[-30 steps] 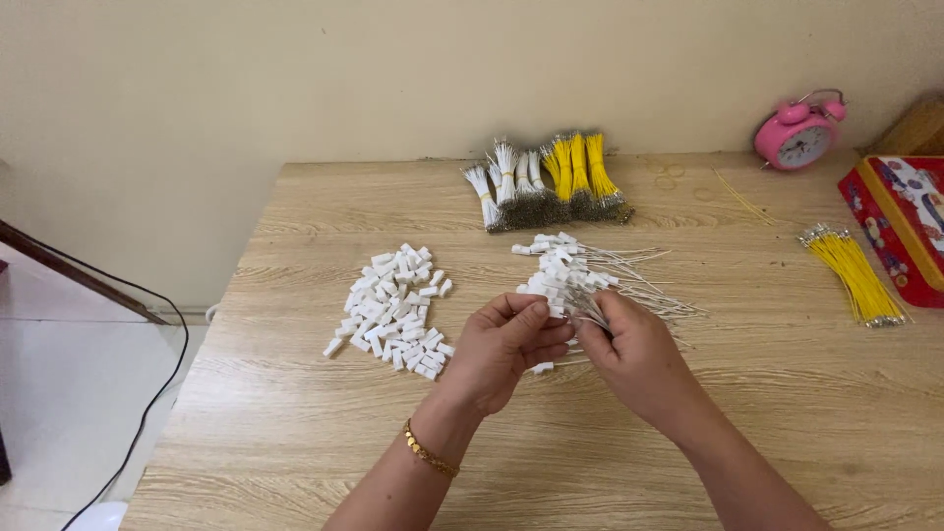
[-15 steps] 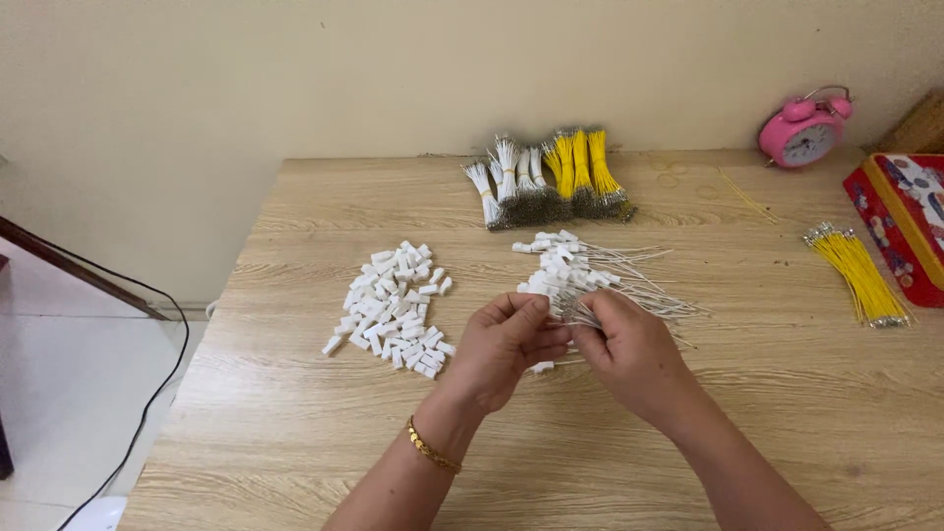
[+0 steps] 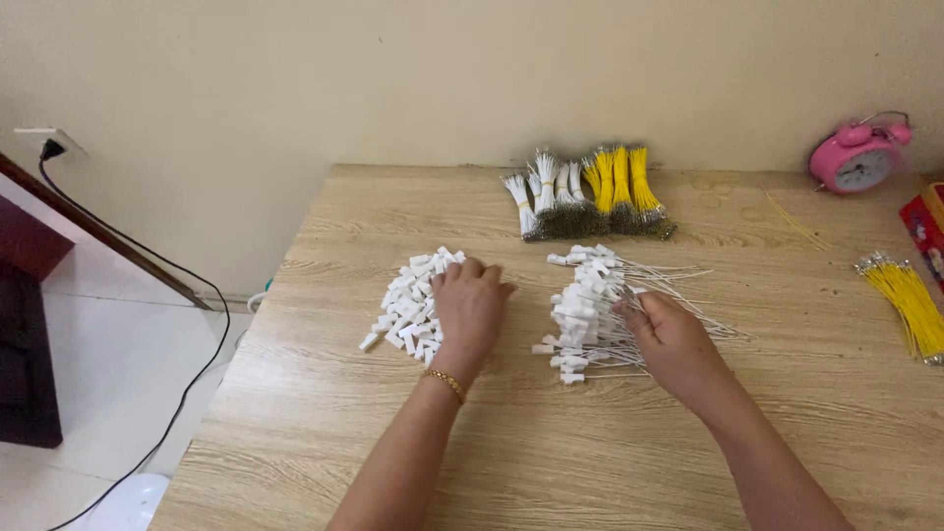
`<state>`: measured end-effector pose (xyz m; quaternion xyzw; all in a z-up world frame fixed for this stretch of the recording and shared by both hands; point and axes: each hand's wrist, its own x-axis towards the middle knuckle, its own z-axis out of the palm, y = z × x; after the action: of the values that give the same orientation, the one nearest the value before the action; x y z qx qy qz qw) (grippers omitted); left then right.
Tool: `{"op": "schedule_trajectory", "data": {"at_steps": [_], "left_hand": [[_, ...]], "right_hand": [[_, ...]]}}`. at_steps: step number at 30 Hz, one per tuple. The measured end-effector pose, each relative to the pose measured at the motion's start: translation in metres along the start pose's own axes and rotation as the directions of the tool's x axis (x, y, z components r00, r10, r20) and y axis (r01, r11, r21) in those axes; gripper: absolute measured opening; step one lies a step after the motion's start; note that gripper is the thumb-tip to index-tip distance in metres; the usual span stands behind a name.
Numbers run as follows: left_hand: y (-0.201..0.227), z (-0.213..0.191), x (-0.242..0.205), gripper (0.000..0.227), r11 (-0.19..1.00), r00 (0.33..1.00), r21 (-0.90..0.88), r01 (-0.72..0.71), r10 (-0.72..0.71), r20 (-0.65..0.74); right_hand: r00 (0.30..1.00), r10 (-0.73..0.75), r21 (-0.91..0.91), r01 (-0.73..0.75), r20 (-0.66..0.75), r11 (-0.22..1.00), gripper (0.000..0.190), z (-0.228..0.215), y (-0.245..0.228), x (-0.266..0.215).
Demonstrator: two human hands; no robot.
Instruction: Sort and bundle small wire components with white and yellow plastic connectors at a workbench.
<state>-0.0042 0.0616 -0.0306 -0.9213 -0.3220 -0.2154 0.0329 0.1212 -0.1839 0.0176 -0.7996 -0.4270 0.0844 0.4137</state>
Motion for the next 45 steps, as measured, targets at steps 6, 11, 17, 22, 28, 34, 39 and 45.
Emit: {"op": "schedule_trajectory", "data": {"at_steps": [6, 11, 17, 22, 28, 34, 39, 45], "left_hand": [[-0.025, 0.03, -0.009, 0.015, 0.988, 0.989, 0.129, -0.083, 0.097, -0.107], [-0.015, 0.017, -0.008, 0.015, 0.986, 0.979, 0.073, -0.147, 0.156, -0.132], [0.046, -0.047, -0.016, 0.028, 0.383, 0.967, -0.891, 0.244, -0.021, 0.255], [0.077, -0.068, -0.039, 0.033, -0.45, 0.881, -0.78, 0.435, 0.034, 0.472], [0.077, -0.076, -0.041, 0.026, -0.631, 0.807, -0.609, 0.48, 0.047, 0.588], [0.075, -0.075, -0.041, 0.025, -0.659, 0.805, -0.573, 0.488, 0.085, 0.587], [0.075, -0.068, -0.042, 0.024, -0.686, 0.808, -0.547, 0.479, 0.101, 0.581], [0.076, -0.067, -0.045, 0.022, -0.66, 0.809, -0.573, 0.486, 0.092, 0.58]], "right_hand": [[0.99, -0.014, 0.001, 0.014, -0.14, 1.0, 0.028, -0.022, -0.025, 0.009], [0.978, 0.052, 0.325, 0.017, -0.201, 0.945, 0.023, -0.033, -0.036, 0.009], [0.985, 0.127, 0.517, -0.047, -0.12, 0.855, 0.007, -0.022, -0.032, -0.003], [0.966, 0.246, 0.57, -0.159, -0.079, 0.806, 0.011, -0.013, -0.043, -0.015], [0.979, 0.18, 0.415, -0.127, -0.093, 0.901, 0.011, -0.013, -0.058, -0.021], [0.985, 0.036, 0.062, -0.026, -0.168, 0.998, 0.015, -0.018, -0.074, -0.021], [0.974, -0.006, 0.049, 0.018, -0.225, 0.999, 0.013, -0.016, -0.076, -0.022], [0.965, -0.083, -0.04, 0.075, -0.25, 0.996, 0.015, -0.015, -0.075, -0.022]]}}
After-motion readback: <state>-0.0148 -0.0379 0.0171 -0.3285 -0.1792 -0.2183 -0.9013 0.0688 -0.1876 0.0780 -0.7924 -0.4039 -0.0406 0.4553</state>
